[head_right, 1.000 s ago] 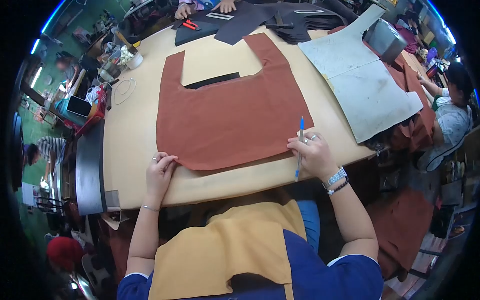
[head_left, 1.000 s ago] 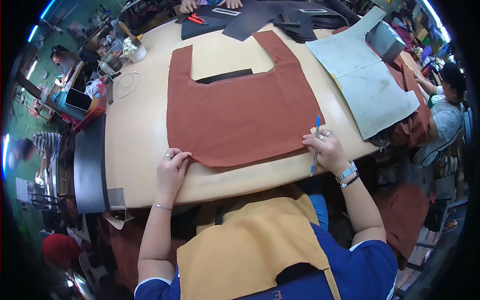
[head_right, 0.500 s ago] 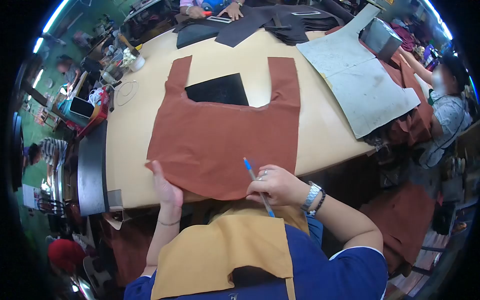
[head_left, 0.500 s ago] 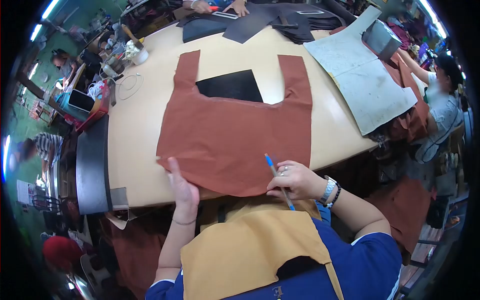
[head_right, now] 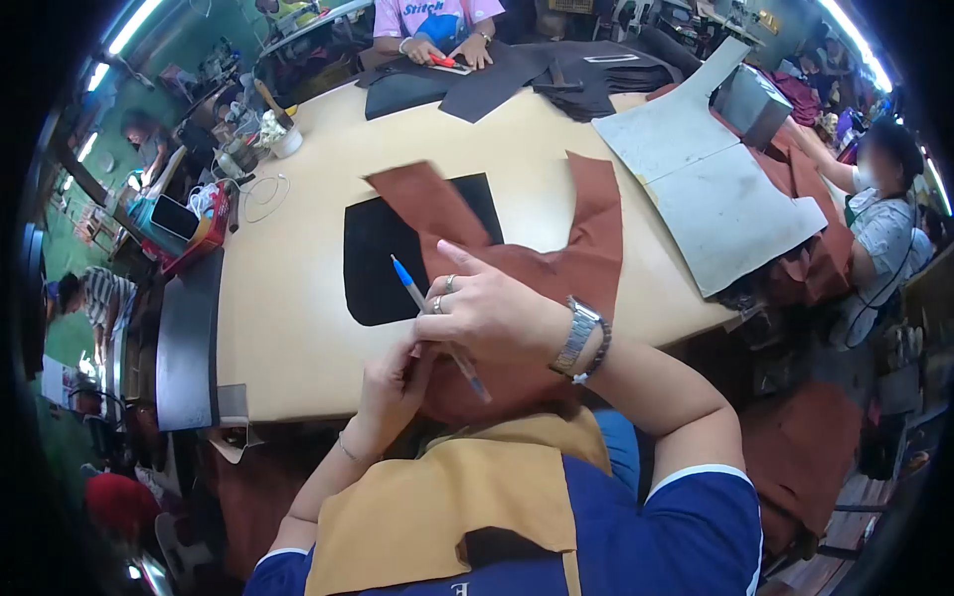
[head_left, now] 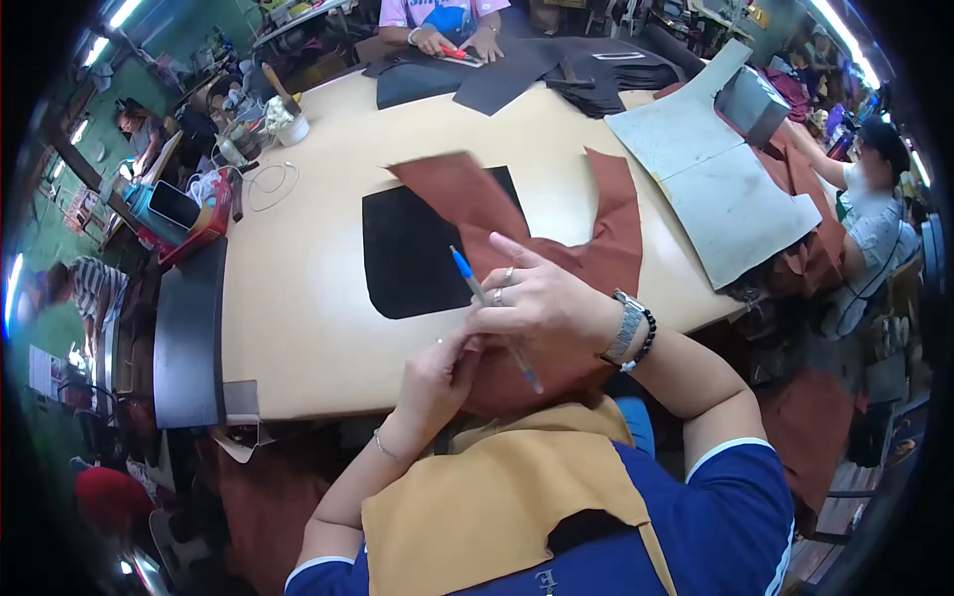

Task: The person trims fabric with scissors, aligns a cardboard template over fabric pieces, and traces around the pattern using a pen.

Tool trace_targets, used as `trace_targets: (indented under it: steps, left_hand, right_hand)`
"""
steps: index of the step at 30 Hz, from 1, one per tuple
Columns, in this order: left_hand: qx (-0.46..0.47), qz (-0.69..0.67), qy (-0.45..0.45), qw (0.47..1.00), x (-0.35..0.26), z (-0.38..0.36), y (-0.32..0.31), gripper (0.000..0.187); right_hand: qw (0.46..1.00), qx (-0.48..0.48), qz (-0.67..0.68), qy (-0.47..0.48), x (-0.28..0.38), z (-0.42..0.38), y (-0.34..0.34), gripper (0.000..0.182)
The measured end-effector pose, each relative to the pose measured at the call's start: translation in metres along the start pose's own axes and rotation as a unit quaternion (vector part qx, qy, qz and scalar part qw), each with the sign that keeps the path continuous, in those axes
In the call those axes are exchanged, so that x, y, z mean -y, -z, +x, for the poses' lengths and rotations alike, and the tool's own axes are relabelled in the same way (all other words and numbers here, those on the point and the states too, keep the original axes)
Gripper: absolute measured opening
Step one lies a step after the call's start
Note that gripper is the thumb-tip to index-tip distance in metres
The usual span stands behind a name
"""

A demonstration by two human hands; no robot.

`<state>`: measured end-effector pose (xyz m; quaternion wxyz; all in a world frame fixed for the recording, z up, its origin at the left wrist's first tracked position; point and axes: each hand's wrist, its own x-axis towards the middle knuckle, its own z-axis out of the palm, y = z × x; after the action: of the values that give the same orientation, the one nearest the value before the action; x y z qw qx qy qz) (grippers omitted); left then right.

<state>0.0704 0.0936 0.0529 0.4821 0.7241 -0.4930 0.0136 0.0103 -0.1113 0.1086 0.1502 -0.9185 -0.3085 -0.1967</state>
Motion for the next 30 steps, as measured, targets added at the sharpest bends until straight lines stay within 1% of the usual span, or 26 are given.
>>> trace_targets:
  steps: [1, 2, 4, 5, 6, 8, 10, 12, 13, 14, 15, 16, 18, 20, 21, 22, 23, 24, 26, 27, 28, 29, 30]
  left_hand:
    - [-0.004, -0.021, 0.039, 0.999, -0.007, 0.002, 0.002, 0.023]
    - [-0.009, -0.042, 0.079, 0.996, -0.010, 0.002, 0.003, 0.024]
    - [0.013, -0.029, 0.118, 0.992, 0.005, -0.004, 0.008, 0.026]
    - [0.022, -0.023, 0.142, 0.989, 0.014, -0.008, 0.014, 0.027]
    - [0.000, -0.009, 0.125, 0.992, 0.019, -0.007, 0.022, 0.027]
    - [-0.042, 0.019, 0.087, 0.995, 0.025, 0.001, 0.042, 0.028]
    - [-0.066, 0.009, 0.132, 0.989, 0.018, 0.007, 0.069, 0.030]
    - [-0.091, -0.023, 0.120, 0.988, 0.011, 0.009, 0.101, 0.019]
    - [-0.095, -0.069, 0.107, 0.987, 0.004, 0.008, 0.124, 0.016]
    - [-0.099, -0.114, 0.094, 0.984, -0.002, 0.008, 0.148, 0.020]
    - [-0.076, -0.115, 0.067, 0.988, -0.007, 0.016, 0.173, 0.025]
    - [-0.052, -0.116, 0.041, 0.991, -0.008, 0.029, 0.193, 0.031]
    - [0.017, -0.034, 0.071, 0.997, -0.005, 0.068, 0.213, 0.028]
    - [0.060, 0.036, 0.209, 0.975, 0.008, 0.122, 0.194, 0.027]
    - [0.118, 0.034, 0.251, 0.960, 0.029, 0.148, 0.186, 0.026]
    - [0.174, 0.032, 0.292, 0.940, 0.054, 0.172, 0.176, 0.026]
    - [0.170, 0.049, 0.304, 0.936, 0.078, 0.191, 0.165, 0.026]
    - [0.166, 0.065, 0.315, 0.932, 0.098, 0.208, 0.155, 0.026]
    - [0.111, 0.046, 0.290, 0.949, 0.117, 0.244, 0.138, 0.026]
    - [0.032, 0.032, 0.228, 0.973, 0.115, 0.265, 0.133, 0.026]
    - [-0.045, 0.017, 0.165, 0.985, 0.113, 0.286, 0.130, 0.026]
    - [-0.085, 0.063, 0.092, 0.990, 0.109, 0.310, 0.137, 0.027]
    - [-0.124, 0.107, 0.019, 0.986, 0.102, 0.333, 0.149, 0.027]
  right_hand:
    - [0.999, -0.044, -0.009, 0.002, 0.001, 0.001, 0.009, 0.012]
    - [0.998, -0.052, -0.026, -0.011, 0.001, 0.001, 0.021, 0.013]
    - [0.995, -0.068, -0.057, -0.036, 0.000, -0.005, 0.048, 0.014]
    - [0.990, -0.112, -0.060, -0.059, -0.002, -0.010, 0.064, 0.016]
    - [0.982, -0.158, -0.064, -0.085, -0.004, -0.019, 0.081, 0.019]
    - [0.965, -0.209, -0.061, -0.143, -0.003, -0.037, 0.107, 0.017]
    - [0.929, -0.324, -0.017, -0.179, 0.000, -0.049, 0.120, 0.011]
    - [0.914, -0.334, 0.020, -0.230, 0.014, -0.059, 0.141, 0.013]
    - [0.912, -0.337, 0.027, -0.234, 0.020, -0.061, 0.153, 0.015]
    - [0.909, -0.340, 0.035, -0.238, 0.027, -0.063, 0.164, 0.016]
    - [0.874, -0.366, 0.184, -0.261, 0.034, -0.063, 0.173, 0.015]
    - [0.880, -0.357, 0.156, -0.272, 0.032, -0.061, 0.178, 0.014]
    - [0.889, -0.340, 0.102, -0.291, 0.014, -0.054, 0.189, 0.014]
    - [0.933, -0.167, 0.044, -0.316, -0.039, -0.038, 0.190, 0.012]
    - [0.921, -0.082, 0.011, -0.381, -0.059, -0.025, 0.189, 0.018]
    - [0.897, 0.004, -0.023, -0.442, -0.075, -0.012, 0.189, 0.025]
    - [0.860, 0.090, -0.055, -0.499, -0.097, -0.004, 0.189, 0.033]
    - [0.922, 0.000, -0.009, -0.386, -0.165, -0.019, 0.158, 0.034]
    - [0.925, -0.113, 0.073, -0.355, -0.231, -0.017, 0.142, 0.022]
    - [0.880, -0.135, 0.108, -0.443, -0.239, -0.003, 0.150, 0.014]
    - [0.888, -0.212, 0.095, -0.397, -0.263, -0.001, 0.159, 0.018]
    - [0.907, -0.313, -0.110, -0.260, -0.284, 0.005, 0.170, 0.019]
    - [0.877, -0.366, -0.116, -0.289, -0.282, 0.017, 0.187, 0.019]
